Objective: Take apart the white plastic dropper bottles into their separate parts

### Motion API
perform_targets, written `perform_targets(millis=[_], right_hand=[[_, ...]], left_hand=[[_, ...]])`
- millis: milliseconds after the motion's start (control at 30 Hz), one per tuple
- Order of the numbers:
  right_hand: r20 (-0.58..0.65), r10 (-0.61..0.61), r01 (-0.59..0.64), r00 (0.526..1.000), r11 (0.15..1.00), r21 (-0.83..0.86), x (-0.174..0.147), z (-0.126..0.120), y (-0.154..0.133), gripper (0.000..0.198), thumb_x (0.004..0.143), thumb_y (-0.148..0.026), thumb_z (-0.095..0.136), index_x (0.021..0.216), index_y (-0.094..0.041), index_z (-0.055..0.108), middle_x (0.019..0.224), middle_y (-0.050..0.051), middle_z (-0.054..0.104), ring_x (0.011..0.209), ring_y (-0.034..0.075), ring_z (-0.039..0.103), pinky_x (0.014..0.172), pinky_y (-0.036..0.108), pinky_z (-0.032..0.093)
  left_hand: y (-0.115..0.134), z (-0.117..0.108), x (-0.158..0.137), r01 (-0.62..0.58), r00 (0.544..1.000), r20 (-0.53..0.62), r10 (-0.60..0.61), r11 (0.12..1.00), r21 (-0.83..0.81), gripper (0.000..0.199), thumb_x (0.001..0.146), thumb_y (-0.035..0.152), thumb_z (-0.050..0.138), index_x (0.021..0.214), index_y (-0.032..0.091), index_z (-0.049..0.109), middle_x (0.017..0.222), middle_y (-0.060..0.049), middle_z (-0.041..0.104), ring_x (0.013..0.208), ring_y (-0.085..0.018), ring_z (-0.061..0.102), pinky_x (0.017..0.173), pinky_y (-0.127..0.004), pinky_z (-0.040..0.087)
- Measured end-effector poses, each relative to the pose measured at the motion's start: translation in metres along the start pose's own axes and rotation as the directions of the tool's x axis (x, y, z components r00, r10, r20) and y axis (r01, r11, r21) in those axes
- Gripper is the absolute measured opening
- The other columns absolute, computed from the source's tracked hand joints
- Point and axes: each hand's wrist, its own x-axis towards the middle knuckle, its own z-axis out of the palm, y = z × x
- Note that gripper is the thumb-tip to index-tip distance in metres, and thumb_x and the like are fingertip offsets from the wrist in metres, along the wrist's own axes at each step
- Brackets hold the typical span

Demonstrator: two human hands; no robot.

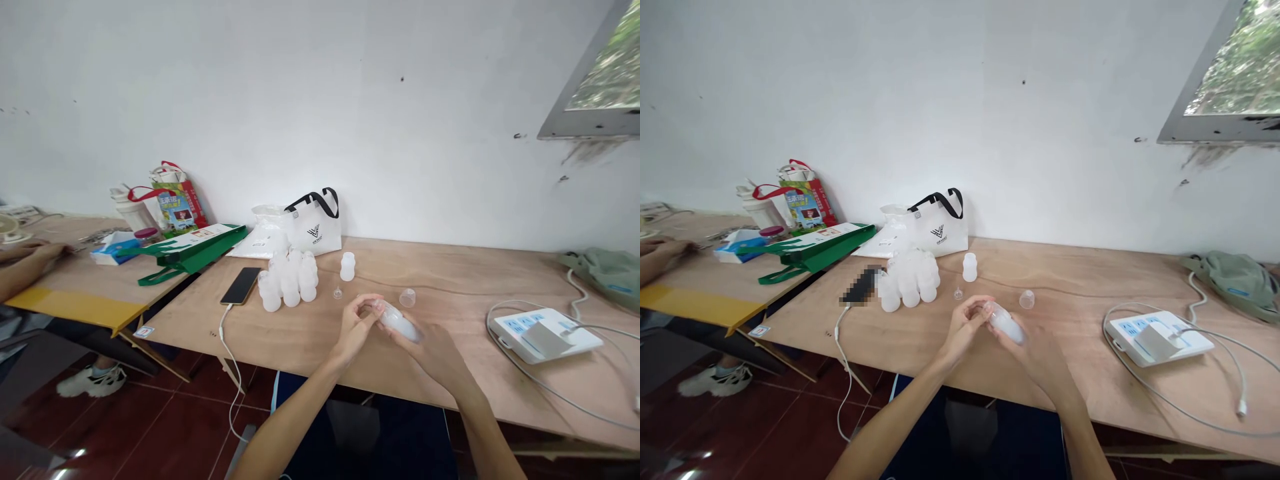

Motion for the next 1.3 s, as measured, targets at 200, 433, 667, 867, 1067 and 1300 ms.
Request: perform_targets(millis=[200, 433, 667, 867, 1067, 1300], right_hand=[[-0.253, -0.062, -0.040, 0.965, 0.924, -0.381, 0.001, 0.002, 0.009, 0.048, 0.099, -0.060, 0.045, 0.120, -0.023, 0.068, 0.079, 0.008, 0.075, 0.067, 0.027, 0.069, 0.057, 0.030, 0.033], [0.111, 0.133, -0.149, 0.985, 0.976, 0.158, 0.005, -0.018, 0.014, 0.044, 0.091, -0.064, 0.056, 0.092, -0.021, 0.068, 0.068, 0.003, 0.068, 0.062, 0.021, 0.064, 0.059, 0.030, 0.045], [0.247, 0.129, -0.236, 0.960, 0.848, 0.474, 0.004, -0.015, 0.013, 0.047, 0.087, -0.069, 0.060, 0.089, -0.022, 0.059, 0.068, 0.001, 0.065, 0.053, 0.018, 0.060, 0.053, 0.029, 0.046], [-0.102, 0.057, -0.061, 0.993, 0.997, -0.039, 0.005, -0.010, 0.014, 0.043, 0.092, -0.061, 0.055, 0.108, -0.025, 0.071, 0.081, 0.005, 0.075, 0.078, 0.028, 0.071, 0.066, 0.032, 0.046], [-0.378, -0.121, -0.055, 0.918, 0.904, -0.424, 0.008, -0.003, 0.030, 0.053, 0.098, -0.062, 0.041, 0.118, -0.023, 0.070, 0.085, 0.010, 0.078, 0.072, 0.028, 0.072, 0.059, 0.031, 0.038], [-0.261, 0.072, -0.137, 0.963, 0.961, -0.241, 0.010, -0.011, 0.035, 0.046, 0.097, -0.060, 0.048, 0.120, -0.027, 0.070, 0.087, 0.006, 0.078, 0.079, 0.028, 0.073, 0.064, 0.032, 0.044]], left_hand=[[-0.007, 0.017, 0.016, 0.024, 0.998, -0.057, -0.028, 0.998, -0.063, 0.039, 0.077, 0.045, 0.084, 0.097, 0.014, 0.076, 0.084, -0.007, 0.070, 0.071, -0.015, 0.063, 0.066, -0.027, 0.055], [-0.017, 0.021, 0.021, 0.086, 0.996, -0.030, -0.086, 0.996, 0.000, 0.041, 0.077, 0.049, 0.081, 0.097, 0.013, 0.076, 0.092, -0.010, 0.073, 0.067, -0.016, 0.065, 0.062, -0.029, 0.055], [0.002, 0.010, 0.024, -0.050, 0.947, 0.321, 0.012, 0.992, 0.112, 0.038, 0.088, 0.050, 0.072, 0.107, 0.018, 0.077, 0.110, -0.011, 0.075, 0.106, -0.026, 0.069, 0.091, -0.033, 0.053], [-0.007, 0.028, 0.041, -0.040, 0.998, 0.049, 0.032, 0.981, 0.188, 0.036, 0.083, 0.052, 0.076, 0.078, 0.015, 0.075, 0.079, -0.007, 0.075, 0.073, -0.018, 0.067, 0.068, -0.026, 0.049], [-0.018, 0.049, 0.064, 0.042, 0.996, -0.082, -0.028, 0.984, 0.172, 0.044, 0.081, 0.056, 0.074, 0.068, 0.014, 0.073, 0.064, -0.006, 0.068, 0.058, -0.014, 0.057, 0.053, -0.022, 0.038], [-0.034, 0.053, 0.087, 0.125, 0.983, -0.155, -0.098, 0.976, 0.177, 0.051, 0.081, 0.062, 0.073, 0.067, 0.013, 0.070, 0.054, -0.001, 0.058, 0.042, -0.008, 0.041, 0.042, -0.022, 0.028]])
